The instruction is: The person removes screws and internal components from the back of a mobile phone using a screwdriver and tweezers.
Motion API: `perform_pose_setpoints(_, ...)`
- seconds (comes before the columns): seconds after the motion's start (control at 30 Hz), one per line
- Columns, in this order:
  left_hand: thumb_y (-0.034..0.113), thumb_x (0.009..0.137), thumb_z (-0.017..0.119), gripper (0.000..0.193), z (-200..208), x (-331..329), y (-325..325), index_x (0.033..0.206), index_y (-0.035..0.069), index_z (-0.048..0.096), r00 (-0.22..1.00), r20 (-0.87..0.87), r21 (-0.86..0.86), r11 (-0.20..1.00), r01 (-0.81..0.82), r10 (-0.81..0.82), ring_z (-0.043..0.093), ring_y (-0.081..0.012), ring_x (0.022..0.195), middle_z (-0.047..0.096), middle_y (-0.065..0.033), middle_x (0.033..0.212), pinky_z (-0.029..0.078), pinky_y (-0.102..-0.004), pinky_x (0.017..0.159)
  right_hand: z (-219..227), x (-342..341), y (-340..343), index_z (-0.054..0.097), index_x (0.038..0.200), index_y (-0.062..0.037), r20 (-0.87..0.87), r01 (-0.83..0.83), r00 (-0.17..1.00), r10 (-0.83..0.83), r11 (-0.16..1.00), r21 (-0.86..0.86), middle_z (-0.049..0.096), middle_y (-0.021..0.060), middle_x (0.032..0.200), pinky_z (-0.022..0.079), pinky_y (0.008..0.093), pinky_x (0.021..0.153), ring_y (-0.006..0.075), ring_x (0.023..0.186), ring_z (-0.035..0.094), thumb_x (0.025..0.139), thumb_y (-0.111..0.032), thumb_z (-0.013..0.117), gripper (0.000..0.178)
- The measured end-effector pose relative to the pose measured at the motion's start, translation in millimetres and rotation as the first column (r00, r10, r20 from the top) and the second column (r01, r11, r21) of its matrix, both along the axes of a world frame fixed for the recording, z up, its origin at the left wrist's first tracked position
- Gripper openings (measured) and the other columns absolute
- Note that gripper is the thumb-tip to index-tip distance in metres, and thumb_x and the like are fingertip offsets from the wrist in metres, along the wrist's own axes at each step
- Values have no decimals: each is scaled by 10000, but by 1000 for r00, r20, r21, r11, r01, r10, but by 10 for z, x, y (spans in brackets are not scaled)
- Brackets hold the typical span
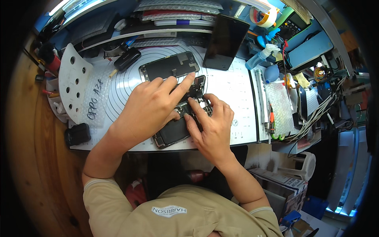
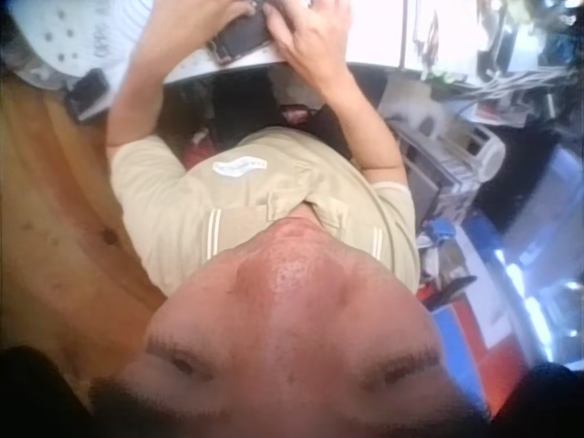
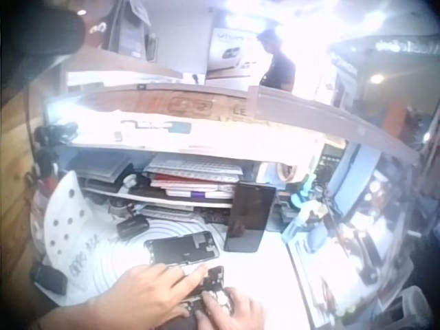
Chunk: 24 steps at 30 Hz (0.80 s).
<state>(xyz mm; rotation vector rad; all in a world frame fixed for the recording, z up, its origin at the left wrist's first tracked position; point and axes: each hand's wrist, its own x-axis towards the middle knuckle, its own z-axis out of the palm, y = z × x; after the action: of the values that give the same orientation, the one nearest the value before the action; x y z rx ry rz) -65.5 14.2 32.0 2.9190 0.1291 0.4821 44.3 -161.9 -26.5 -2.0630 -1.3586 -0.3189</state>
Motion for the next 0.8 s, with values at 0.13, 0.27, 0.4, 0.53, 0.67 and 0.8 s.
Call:
perform_pose_setpoints(0.13, 189, 657, 929, 1051, -3, 14, 7, 1608, 116, 489, 1000, -11, -6, 1000, -11, 11, 659, -297, 915, 638, -91, 1058, 539, -425, 801, 16, 3, -3, 727, 1296, -88, 7, 1, 1000, -1, 999, -38, 569, 179, 1341, 386, 497, 1046, 372, 1198, 535, 917, -237, 764, 410)
perform_pose_setpoints(0.27, 188, 657, 928, 1048, 15, 16, 4, 1607, 116, 491, 999, -31, -2, 1000, -16, 16, 659, -302, 916, 640, -93, 1060, 538, -427, 800, 17, 8, -8, 729, 1288, -88, 0, -7, 1000, 7, 999, -44, 568, 174, 1337, 386, 499, 1047, 371, 1200, 532, 919, -244, 766, 403)
perform_pose_setpoints(0.4, 186, 655, 927, 1048, 47, 9, -3, 1607, 113, 493, 998, -48, -8, 1000, -27, 27, 651, -303, 901, 628, -97, 1040, 528, -430, 794, 21, 8, -17, 732, 1278, -88, -15, -10, 1000, 10, 999, -43, 568, 170, 1340, 388, 497, 1047, 372, 1199, 530, 921, -247, 766, 392)
perform_pose_setpoints(0.53, 179, 648, 929, 1064, 30, 47, -3, 1614, 114, 487, 999, -32, -53, 998, -13, 12, 634, -309, 883, 609, -102, 1004, 514, -436, 783, -9, 32, -38, 734, 1233, -65, -39, -9, 999, 9, 1000, 1, 583, 169, 1322, 402, 493, 1031, 370, 1198, 537, 907, -204, 774, 357)
perform_pose_setpoints(0.67, 172, 642, 932, 1073, 103, 32, -17, 1616, 113, 485, 997, -76, -51, 998, -35, 31, 621, -314, 870, 599, -103, 976, 505, -443, 774, -73, 20, -88, 741, 1094, -14, -219, 42, 976, 6, 977, 210, 639, 154, 1221, 439, 458, 977, 336, 1104, 599, 845, -64, 786, 258)
perform_pose_setpoints(0.8, 137, 738, 890, 934, 99, 43, -18, 1594, 102, 518, 997, -73, -91, 995, -40, 33, 612, -321, 837, 596, -108, 947, 495, -447, 756, -105, 49, -157, 744, 1026, 1, -319, 70, 947, 36, 947, 315, 663, 139, 1141, 453, 430, 926, 317, 1015, 629, 804, 17, 771, 224)
